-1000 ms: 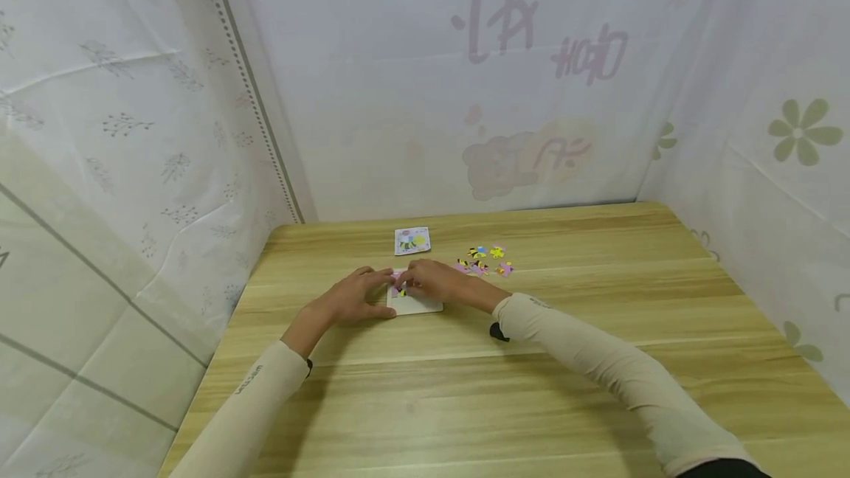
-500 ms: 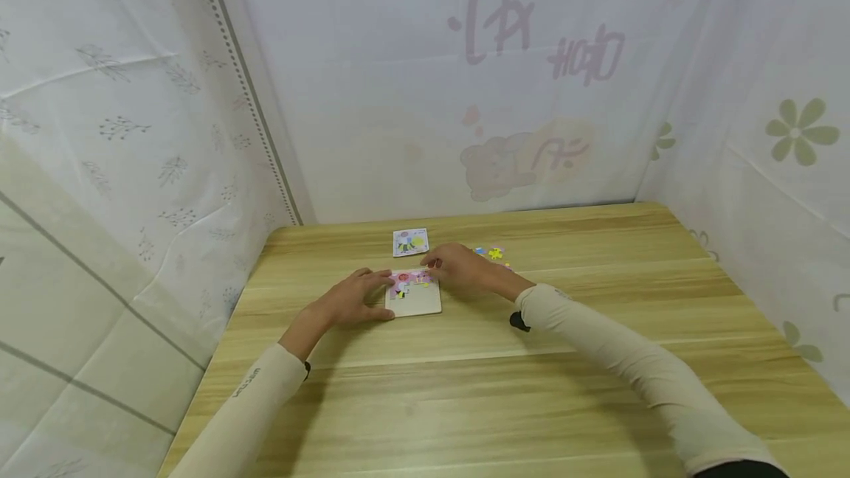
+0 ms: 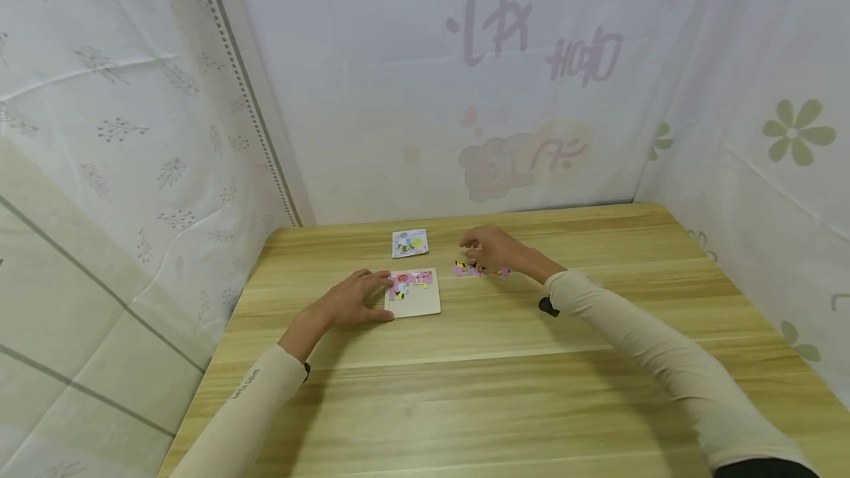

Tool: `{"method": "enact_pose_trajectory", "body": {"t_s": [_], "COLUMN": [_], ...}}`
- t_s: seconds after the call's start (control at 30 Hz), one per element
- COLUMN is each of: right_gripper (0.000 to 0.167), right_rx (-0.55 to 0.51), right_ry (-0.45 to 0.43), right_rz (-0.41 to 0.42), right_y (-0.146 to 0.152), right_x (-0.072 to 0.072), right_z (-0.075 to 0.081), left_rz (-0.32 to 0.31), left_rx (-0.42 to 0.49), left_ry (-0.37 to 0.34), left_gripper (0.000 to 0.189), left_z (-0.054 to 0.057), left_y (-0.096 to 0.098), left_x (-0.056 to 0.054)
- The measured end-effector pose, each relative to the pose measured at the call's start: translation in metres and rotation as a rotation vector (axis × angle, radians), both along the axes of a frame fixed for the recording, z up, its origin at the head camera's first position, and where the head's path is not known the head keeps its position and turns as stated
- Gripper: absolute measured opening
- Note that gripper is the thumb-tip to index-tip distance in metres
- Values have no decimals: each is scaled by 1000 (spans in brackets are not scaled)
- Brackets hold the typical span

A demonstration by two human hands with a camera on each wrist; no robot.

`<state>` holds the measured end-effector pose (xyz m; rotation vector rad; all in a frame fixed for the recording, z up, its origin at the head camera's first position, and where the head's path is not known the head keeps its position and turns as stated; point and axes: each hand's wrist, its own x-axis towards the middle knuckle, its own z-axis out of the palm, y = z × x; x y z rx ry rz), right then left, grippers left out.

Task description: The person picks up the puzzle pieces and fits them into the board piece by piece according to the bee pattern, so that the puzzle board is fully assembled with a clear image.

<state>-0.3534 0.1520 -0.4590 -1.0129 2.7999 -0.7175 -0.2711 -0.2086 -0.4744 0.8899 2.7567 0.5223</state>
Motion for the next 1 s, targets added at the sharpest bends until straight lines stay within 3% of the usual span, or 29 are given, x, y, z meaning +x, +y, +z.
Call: {"method": "enact_pose_trajectory", "body": {"t_s": [0.47, 0.77, 1.0], "right_gripper": [17, 18, 21], "right_rx": [88, -7, -21], "right_ry": [-32, 16, -13], "right_rz": [-61, -26, -80], "right_y": [22, 17, 11], "right_x": [-15, -25, -31], "right_z": [-10, -17, -18], "left_rz": [7, 7, 10], "left_rx": [4, 4, 5], "left_ry": [-14, -15, -17], "left_gripper": [76, 75, 76], "left_z": [-2, 0, -3], "left_y": [-1, -1, -2], "left_x": [-1, -2, -3]}}
